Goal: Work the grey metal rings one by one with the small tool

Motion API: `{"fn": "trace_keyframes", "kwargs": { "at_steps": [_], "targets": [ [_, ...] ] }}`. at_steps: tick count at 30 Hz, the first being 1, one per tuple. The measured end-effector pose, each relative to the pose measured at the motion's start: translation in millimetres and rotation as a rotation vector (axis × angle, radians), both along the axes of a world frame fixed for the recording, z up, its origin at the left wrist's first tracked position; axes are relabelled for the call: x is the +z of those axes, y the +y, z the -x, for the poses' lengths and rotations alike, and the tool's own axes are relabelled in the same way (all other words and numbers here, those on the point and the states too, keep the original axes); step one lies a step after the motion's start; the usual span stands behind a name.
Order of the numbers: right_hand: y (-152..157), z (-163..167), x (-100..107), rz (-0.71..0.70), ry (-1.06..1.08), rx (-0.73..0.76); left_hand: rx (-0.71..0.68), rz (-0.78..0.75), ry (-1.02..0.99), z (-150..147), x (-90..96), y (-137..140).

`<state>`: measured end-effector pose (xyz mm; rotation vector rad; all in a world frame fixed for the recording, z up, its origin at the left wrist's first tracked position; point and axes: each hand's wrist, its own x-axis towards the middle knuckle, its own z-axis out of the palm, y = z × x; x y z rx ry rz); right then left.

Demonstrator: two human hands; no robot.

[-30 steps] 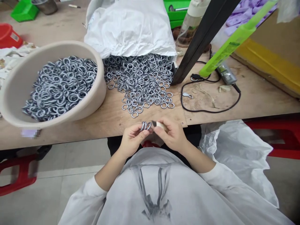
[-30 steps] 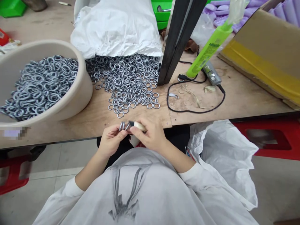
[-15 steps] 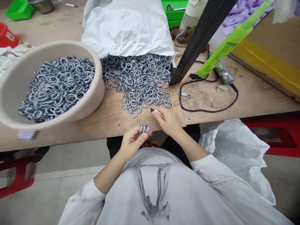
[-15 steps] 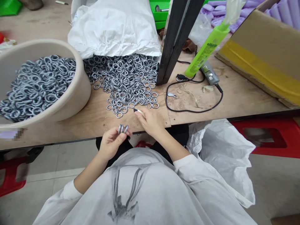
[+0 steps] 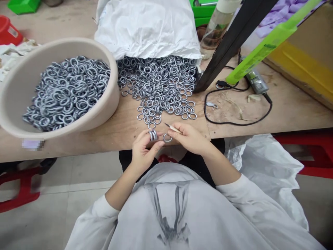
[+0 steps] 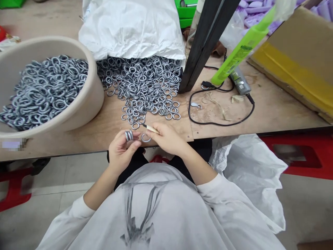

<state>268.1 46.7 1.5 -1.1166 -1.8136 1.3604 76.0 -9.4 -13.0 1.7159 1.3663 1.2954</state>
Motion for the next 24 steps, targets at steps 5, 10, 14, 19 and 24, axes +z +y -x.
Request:
{"fn": "trace_keyframes", "kwargs": {
  "at_steps": [5, 10, 14, 19, 24],
  "targets": [
    [-16.5, 3.5, 7.3, 0.382, 0.393, -0.028, -0.108, -0.149, 0.042, -12.8, 0.4, 4.9],
    [-18.0, 2.1, 5.1, 0.54, 0.496, -0.077, -0.172, -0.131, 0.129, -12.4, -3.2, 7.2],
    [-25.2, 5.8, 2.4, 0.445, 0.512, -0.122, -0.203, -0.069, 0.096, -12.3, -7.3, 7.5],
    [-30.9, 9.4, -2.6, 0.263, 0.422, -0.186, -0.198, 0.079, -0.075, -14.9, -13.8, 1.3],
    [-33.2, -3.0, -0.8, -0.226, 0.034, -0.231, -0.158, 0.256, -0.343, -16.3, -12.7, -3.5]
  ]
}}
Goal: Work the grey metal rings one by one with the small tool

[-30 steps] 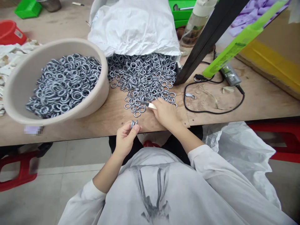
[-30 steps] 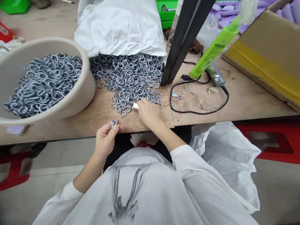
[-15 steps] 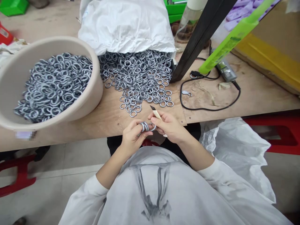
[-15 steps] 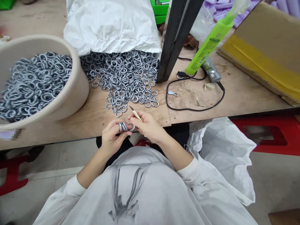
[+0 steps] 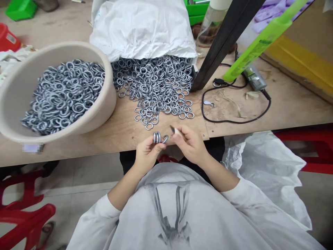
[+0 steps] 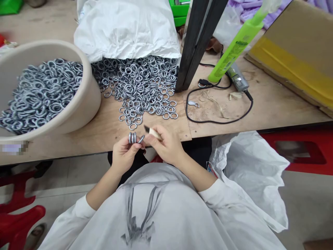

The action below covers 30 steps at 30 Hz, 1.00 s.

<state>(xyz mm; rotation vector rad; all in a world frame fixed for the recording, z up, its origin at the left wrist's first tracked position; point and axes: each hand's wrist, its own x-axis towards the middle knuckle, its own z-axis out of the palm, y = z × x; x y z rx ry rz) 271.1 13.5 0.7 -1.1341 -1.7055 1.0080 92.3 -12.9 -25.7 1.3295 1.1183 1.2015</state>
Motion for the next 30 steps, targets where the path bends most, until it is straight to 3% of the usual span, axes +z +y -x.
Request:
{"fn": "trace_keyframes", "kwargs": {
  "at_steps": [3, 8, 12, 16, 21, 24, 26, 30],
  "targets": [
    [-6.4, -2.9, 4.9, -0.18, -0.163, 0.099, 0.04, -0.003, -0.063, -1.5, 4.6, 1.5],
    [-14.0, 0.9, 7.1, -0.249, -0.234, 0.11, 0.062, -0.032, -0.078, -4.3, 7.0, 3.7],
    [-5.9, -1.9, -2.8, -0.141, -0.246, 0.112, 0.001, -0.068, -0.055, -2.1, 5.9, -3.3],
    [18.3, -1.0, -10.8, 0.026, -0.314, -0.045, -0.072, -0.127, -0.06, 4.1, 7.1, -12.9],
    [49.0, 28.5, 1.0, -0.147, -0.643, 0.033, 0.172, -0.003, -0.225, 18.8, 1.6, -12.7],
    [61.7, 41.0, 4.0, -0.132, -0.86, 0.055, 0.249, 0.012, -0.228, 27.4, -1.0, -10.8],
    [64.8, 38.7, 3.1, -0.12, -0.837, 0.027, 0.275, 0.019, -0.181, 30.1, -0.1, -9.4],
    [53.9, 19.0, 4.3, -0.012, -0.386, 0.173, 0.241, 0.019, -0.1, 24.7, 5.4, -2.8]
  ]
}}
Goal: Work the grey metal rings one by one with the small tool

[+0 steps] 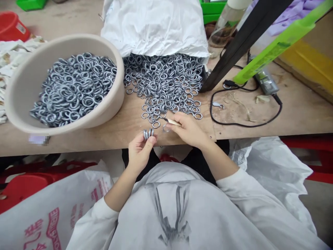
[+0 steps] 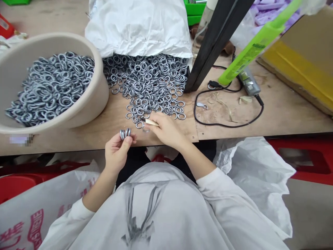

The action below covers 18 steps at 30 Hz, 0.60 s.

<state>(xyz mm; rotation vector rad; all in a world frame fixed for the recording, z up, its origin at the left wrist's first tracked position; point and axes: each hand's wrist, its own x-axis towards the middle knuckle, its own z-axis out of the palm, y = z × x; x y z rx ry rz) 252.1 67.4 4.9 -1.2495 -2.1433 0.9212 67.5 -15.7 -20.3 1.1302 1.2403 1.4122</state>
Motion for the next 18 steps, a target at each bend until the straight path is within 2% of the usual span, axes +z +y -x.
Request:
{"fn": "trace_keyframes", "kwargs": {
  "at_steps": [2, 5, 9, 11, 13, 16, 18],
  "targets": [
    [-10.9, -7.7, 3.0, 0.171, 0.179, 0.066, -0.082, 0.013, -0.002, -6.8, 2.3, 4.4],
    [-27.0, -10.5, 5.6, 0.324, 0.313, 0.011, -0.178, 0.057, -0.027, -17.7, 4.1, 8.9],
    [-42.0, -7.6, -0.6, 0.405, 0.518, -0.097, -0.11, 0.053, -0.086, -28.3, 4.0, 9.5],
    [-45.4, -9.4, -5.0, 0.373, 0.585, -0.118, -0.102, 0.06, -0.125, -31.3, 4.1, 8.5],
    [-45.6, -14.8, -7.4, 0.225, 0.568, -0.119, -0.165, 0.086, -0.119, -32.6, 5.1, 7.4],
    [-43.5, -23.5, -7.4, -0.02, 0.509, -0.033, -0.329, 0.155, -0.094, -32.2, 7.9, 5.5],
    [-43.2, -25.1, -7.8, -0.025, 0.542, -0.002, -0.384, 0.182, -0.115, -31.5, 9.4, 4.0]
  ]
}}
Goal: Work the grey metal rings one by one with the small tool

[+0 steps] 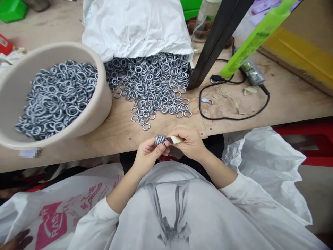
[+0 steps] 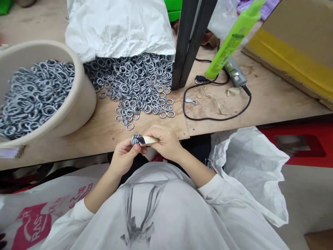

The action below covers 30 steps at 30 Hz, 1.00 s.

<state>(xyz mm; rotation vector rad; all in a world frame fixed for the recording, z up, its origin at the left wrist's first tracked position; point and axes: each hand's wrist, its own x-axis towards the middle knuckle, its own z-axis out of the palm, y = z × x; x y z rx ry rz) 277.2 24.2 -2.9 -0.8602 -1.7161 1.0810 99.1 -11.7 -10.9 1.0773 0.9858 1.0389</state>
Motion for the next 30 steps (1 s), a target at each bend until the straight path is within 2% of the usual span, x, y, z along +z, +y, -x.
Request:
{"fn": "trace_keyframes", "kwargs": {
  "at_steps": [4, 6, 9, 12, 15, 17, 19, 21, 24, 28, 30],
  "targets": [
    [-2.5, 5.4, -5.4, 0.349, 0.166, 0.042, 0.03, -0.072, 0.007, 1.4, -0.9, -3.5],
    [-4.6, 6.3, -6.5, 0.426, 0.193, -0.009, 0.052, -0.109, 0.027, 2.7, -3.1, -5.3],
    [-10.7, 1.9, -1.6, 0.287, 0.062, -0.1, 0.07, -0.162, 0.06, 6.0, -6.4, -7.1],
    [-20.0, -2.7, 6.8, 0.117, -0.127, -0.037, 0.083, -0.262, 0.159, 9.5, -7.9, -6.8],
    [-26.0, -2.4, 10.8, 0.025, -0.217, -0.034, 0.112, -0.359, 0.259, 11.2, -7.8, -4.8],
    [-25.4, -1.5, 9.1, 0.028, -0.242, -0.022, 0.116, -0.443, 0.307, 11.1, -7.2, -4.1],
    [-20.9, -2.0, 3.9, 0.093, -0.282, -0.026, 0.087, -0.537, 0.355, 10.9, -5.5, -4.7],
    [-14.0, -4.4, -3.8, 0.177, -0.317, -0.093, 0.03, -0.625, 0.406, 13.0, -1.0, -5.9],
    [-3.8, -9.1, -15.3, 0.232, -0.271, -0.225, 0.028, -0.72, 0.519, 27.1, 15.7, -3.4],
    [3.4, -12.0, -24.3, 0.203, -0.238, -0.273, 0.346, -0.725, 0.704, 74.5, 59.2, 18.5],
    [4.7, -11.9, -26.7, 0.197, -0.275, -0.279, 0.468, -0.729, 0.882, 104.1, 84.8, 36.2]
  ]
}}
